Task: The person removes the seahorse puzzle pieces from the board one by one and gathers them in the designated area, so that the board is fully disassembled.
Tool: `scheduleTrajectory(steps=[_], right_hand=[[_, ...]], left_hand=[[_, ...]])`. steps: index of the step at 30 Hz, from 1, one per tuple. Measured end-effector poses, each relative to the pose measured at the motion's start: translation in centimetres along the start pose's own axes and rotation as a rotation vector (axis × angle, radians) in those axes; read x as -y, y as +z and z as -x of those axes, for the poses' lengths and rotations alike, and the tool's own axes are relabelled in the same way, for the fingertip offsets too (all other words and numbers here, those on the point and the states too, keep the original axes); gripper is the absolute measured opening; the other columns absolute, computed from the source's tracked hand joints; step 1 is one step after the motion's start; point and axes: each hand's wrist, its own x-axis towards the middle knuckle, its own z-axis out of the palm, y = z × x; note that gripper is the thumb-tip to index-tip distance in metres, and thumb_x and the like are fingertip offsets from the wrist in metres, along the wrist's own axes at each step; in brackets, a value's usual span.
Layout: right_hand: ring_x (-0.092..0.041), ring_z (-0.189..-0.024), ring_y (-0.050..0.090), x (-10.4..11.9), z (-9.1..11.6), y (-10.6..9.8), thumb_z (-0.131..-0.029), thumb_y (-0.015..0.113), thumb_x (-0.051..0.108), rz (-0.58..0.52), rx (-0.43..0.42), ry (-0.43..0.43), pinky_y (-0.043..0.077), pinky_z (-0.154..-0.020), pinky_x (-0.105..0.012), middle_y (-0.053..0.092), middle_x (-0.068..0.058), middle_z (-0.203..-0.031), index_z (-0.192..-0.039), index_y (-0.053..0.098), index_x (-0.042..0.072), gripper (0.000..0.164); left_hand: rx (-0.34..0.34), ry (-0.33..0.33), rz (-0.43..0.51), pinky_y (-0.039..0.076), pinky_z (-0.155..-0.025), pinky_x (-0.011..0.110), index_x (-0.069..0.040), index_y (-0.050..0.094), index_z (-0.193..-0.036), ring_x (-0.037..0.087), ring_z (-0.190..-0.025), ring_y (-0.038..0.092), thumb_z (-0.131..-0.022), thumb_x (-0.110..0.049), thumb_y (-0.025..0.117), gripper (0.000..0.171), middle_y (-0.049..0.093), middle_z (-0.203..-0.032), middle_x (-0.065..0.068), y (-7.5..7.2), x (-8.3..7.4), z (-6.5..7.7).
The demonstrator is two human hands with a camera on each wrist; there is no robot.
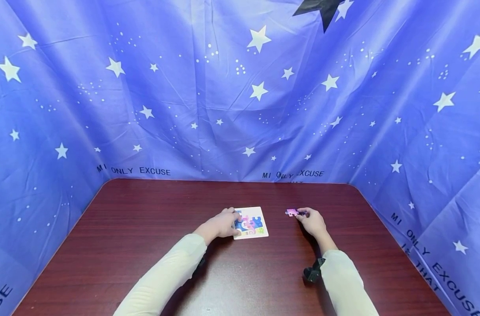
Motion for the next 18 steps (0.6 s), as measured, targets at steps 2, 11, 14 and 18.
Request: scheduleTrajectory(steps=[2, 11, 14, 18], right_hand=[[-0.018, -0.068, 0.048, 0.02, 0.03, 0.03, -0.087, 0.063, 0.02, 0.007, -0.002, 0.0, 0.033, -0.061, -0.027, 0.054, -0.004, -0.074, -0.113, 0.065, 0.004, 0.031], [-0.021, -0.074, 0.05, 0.08, -0.01, 0.11, -0.086, 0.064, 0.021, 0.02, -0.007, 0.008, 0.033, -0.064, -0.029, 0.053, -0.003, -0.075, -0.115, 0.064, 0.006, 0.032], [-0.018, -0.071, 0.049, 0.11, -0.03, 0.16, -0.086, 0.064, 0.021, 0.017, -0.015, 0.008, 0.033, -0.063, -0.028, 0.053, -0.002, -0.074, -0.114, 0.064, 0.006, 0.032], [-0.018, -0.07, 0.049, 0.22, 0.07, 0.21, -0.086, 0.065, 0.021, 0.014, -0.03, 0.008, 0.034, -0.063, -0.028, 0.054, -0.003, -0.074, -0.113, 0.065, 0.006, 0.032]], left_hand=[[-0.002, 0.001, 0.008, 0.041, -0.098, 0.034, -0.01, 0.061, -0.109, 0.023, -0.109, 0.046, -0.08, -0.03, 0.072, 0.037, 0.051, -0.116, 0.006, 0.02, 0.02, 0.01], [-0.006, 0.003, 0.015, 0.041, -0.097, 0.033, -0.01, 0.061, -0.11, 0.023, -0.109, 0.046, -0.08, -0.029, 0.072, 0.038, 0.051, -0.117, 0.007, 0.11, 0.11, 0.0], [-0.002, 0.0, 0.015, 0.041, -0.097, 0.033, -0.01, 0.061, -0.11, 0.022, -0.109, 0.046, -0.08, -0.03, 0.072, 0.038, 0.05, -0.117, 0.007, 0.07, 0.07, 0.05], [0.007, -0.003, 0.006, 0.041, -0.098, 0.034, -0.01, 0.061, -0.112, 0.022, -0.11, 0.046, -0.081, -0.031, 0.071, 0.039, 0.05, -0.119, 0.007, 0.03, 0.0, 0.13]])
